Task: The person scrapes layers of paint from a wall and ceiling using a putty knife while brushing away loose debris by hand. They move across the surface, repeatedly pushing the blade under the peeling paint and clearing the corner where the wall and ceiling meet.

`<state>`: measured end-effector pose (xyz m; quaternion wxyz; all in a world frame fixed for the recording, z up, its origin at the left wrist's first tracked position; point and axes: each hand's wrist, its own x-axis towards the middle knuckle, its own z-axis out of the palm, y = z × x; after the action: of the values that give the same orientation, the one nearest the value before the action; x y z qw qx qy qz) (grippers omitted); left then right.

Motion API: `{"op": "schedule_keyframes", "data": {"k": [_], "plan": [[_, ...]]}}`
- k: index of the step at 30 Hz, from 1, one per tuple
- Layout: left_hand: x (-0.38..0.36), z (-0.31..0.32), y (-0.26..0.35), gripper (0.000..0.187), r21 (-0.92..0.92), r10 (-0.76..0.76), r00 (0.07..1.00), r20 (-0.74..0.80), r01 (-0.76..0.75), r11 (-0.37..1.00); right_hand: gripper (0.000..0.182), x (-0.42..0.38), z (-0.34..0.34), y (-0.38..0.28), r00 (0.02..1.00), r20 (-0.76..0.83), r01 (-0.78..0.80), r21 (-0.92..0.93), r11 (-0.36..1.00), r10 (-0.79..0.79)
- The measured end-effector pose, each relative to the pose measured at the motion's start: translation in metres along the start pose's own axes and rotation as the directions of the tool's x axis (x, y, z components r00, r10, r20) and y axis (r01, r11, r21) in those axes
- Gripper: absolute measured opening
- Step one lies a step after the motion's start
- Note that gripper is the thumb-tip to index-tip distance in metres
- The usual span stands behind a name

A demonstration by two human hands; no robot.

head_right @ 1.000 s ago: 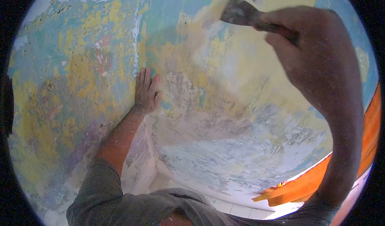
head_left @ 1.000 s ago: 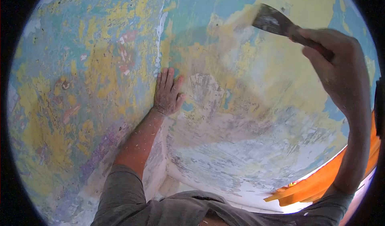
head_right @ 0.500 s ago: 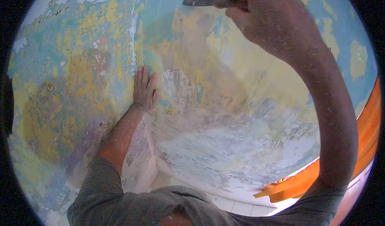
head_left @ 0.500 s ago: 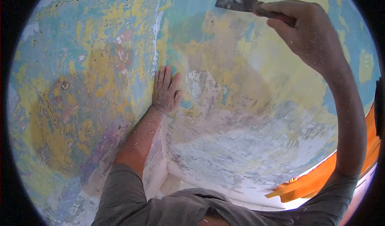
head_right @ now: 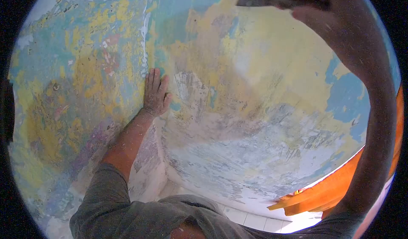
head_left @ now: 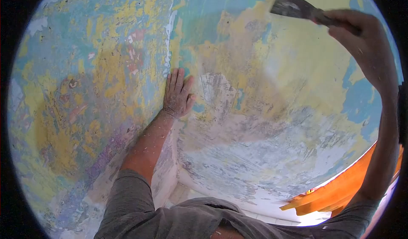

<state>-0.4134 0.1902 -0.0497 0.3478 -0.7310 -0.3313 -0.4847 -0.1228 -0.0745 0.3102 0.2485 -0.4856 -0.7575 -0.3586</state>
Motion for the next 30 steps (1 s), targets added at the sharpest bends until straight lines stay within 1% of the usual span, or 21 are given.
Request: {"op": "schedule_keyframes", "data": {"k": [3, 5, 6, 7, 9, 10, 11, 13, 14, 15, 17, 18, 19, 21, 22, 23, 25, 26, 27, 29, 30], "plan": [[0.0, -0.001, -0.001, 0.064, 0.001, 0.012, 1.0, -0.005, -0.012, 1.0, 0.029, 0.006, 0.007, 0.006, 0.997, -0.064, 0.045, -0.027, 0.999, -0.046], [0.0, -0.001, 0.001, 0.064, 0.013, -0.022, 0.999, 0.038, 0.021, 1.0, 0.029, 0.0, 0.012, 0.016, 0.995, -0.095, 0.037, -0.046, 0.998, -0.041], [0.001, 0.0, 0.003, 0.064, 0.01, -0.016, 0.999, 0.038, 0.016, 1.0, 0.031, 0.01, 0.018, 0.021, 0.996, -0.06, 0.058, -0.045, 0.997, -0.061], [0.001, -0.001, 0.002, 0.063, 0.002, -0.012, 1.0, 0.024, 0.012, 1.0, 0.031, 0.012, 0.018, 0.028, 0.996, -0.067, 0.058, -0.043, 0.997, -0.061], [0.0, -0.002, 0.0, 0.062, 0.001, -0.011, 1.0, 0.008, 0.011, 1.0, 0.032, 0.014, 0.017, 0.044, 0.973, -0.143, 0.179, -0.024, 0.984, -0.181], [-0.001, -0.001, 0.001, 0.062, -0.012, -0.012, 1.0, 0.008, 0.012, 1.0, 0.032, 0.003, -0.01, 0.013, 0.998, 0.022, -0.056, -0.128, 0.99, 0.059], [0.0, -0.001, 0.0, 0.062, -0.025, -0.012, 1.0, 0.006, 0.012, 1.0, 0.032, 0.002, -0.008, 0.023, 0.998, 0.018, -0.054, -0.129, 0.99, 0.057], [0.002, -0.003, -0.001, 0.062, -0.016, -0.021, 1.0, 0.001, 0.021, 1.0, 0.032, 0.001, -0.007, 0.033, 0.993, -0.085, 0.089, 0.035, 0.995, -0.085], [0.002, -0.003, 0.003, 0.063, -0.017, -0.024, 1.0, 0.007, 0.024, 1.0, 0.031, 0.002, -0.001, 0.035, 0.999, -0.036, 0.04, 0.058, 0.997, -0.038], [0.001, -0.002, 0.005, 0.063, -0.027, -0.017, 1.0, 0.014, 0.018, 0.999, 0.031, 0.008, 0.014, 0.027, 0.989, -0.099, 0.115, 0.08, 0.99, -0.107], [0.0, -0.003, 0.001, 0.063, -0.024, -0.022, 1.0, 0.02, 0.022, 0.999, 0.032, 0.015, 0.04, 0.014, 0.975, -0.127, 0.186, 0.007, 0.982, -0.184], [0.002, -0.006, 0.0, 0.063, -0.012, -0.025, 1.0, 0.016, 0.026, 1.0, 0.032, 0.013, 0.029, 0.0, 0.98, -0.083, 0.172, -0.084, 0.982, -0.179], [0.002, -0.007, 0.0, 0.062, -0.02, -0.008, 0.999, 0.032, 0.008, 1.0, 0.032, 0.007, 0.018, -0.005, 0.978, -0.087, 0.182, -0.08, 0.98, -0.189], [-0.001, -0.007, 0.003, 0.061, -0.028, 0.002, 0.999, 0.05, -0.001, 1.0, 0.026, -0.003, 0.003, -0.001, 0.992, -0.053, 0.115, 0.014, 0.993, -0.114], [-0.002, -0.005, 0.002, 0.061, -0.023, 0.001, 0.999, 0.047, 0.0, 1.0, 0.03, -0.005, 0.0, 0.013, 0.996, -0.004, 0.084, 0.062, 0.995, -0.084], [-0.002, -0.003, 0.001, 0.062, -0.019, 0.0, 0.999, 0.042, 0.001, 1.0, 0.03, -0.005, 0.002, 0.02, 0.996, -0.005, 0.091, 0.061, 0.994, -0.091], [-0.001, -0.003, 0.0, 0.062, -0.02, -0.001, 0.999, 0.037, 0.002, 1.0, 0.029, -0.008, 0.008, 0.01, 0.984, 0.005, 0.179, -0.042, 0.983, -0.179], [-0.001, -0.003, 0.001, 0.063, -0.022, 0.004, 1.0, 0.031, -0.003, 1.0, 0.028, -0.005, 0.021, -0.002, 0.966, -0.016, 0.255, -0.104, 0.961, -0.258], [-0.002, -0.004, 0.005, 0.063, -0.028, 0.003, 0.999, 0.038, -0.002, 1.0, 0.027, 0.003, 0.045, -0.002, 0.962, -0.04, 0.267, -0.073, 0.961, -0.27], [-0.001, -0.007, 0.002, 0.063, -0.047, -0.013, 0.998, 0.068, 0.016, 0.999, 0.027, 0.008, 0.06, -0.012, 0.925, -0.075, 0.349, -0.219, 0.911, -0.372], [0.0, -0.007, -0.001, 0.063, -0.034, -0.018, 0.998, 0.063, 0.02, 0.999, 0.027, 0.009, 0.05, -0.015, 0.92, -0.084, 0.357, -0.218, 0.908, -0.382]]}}
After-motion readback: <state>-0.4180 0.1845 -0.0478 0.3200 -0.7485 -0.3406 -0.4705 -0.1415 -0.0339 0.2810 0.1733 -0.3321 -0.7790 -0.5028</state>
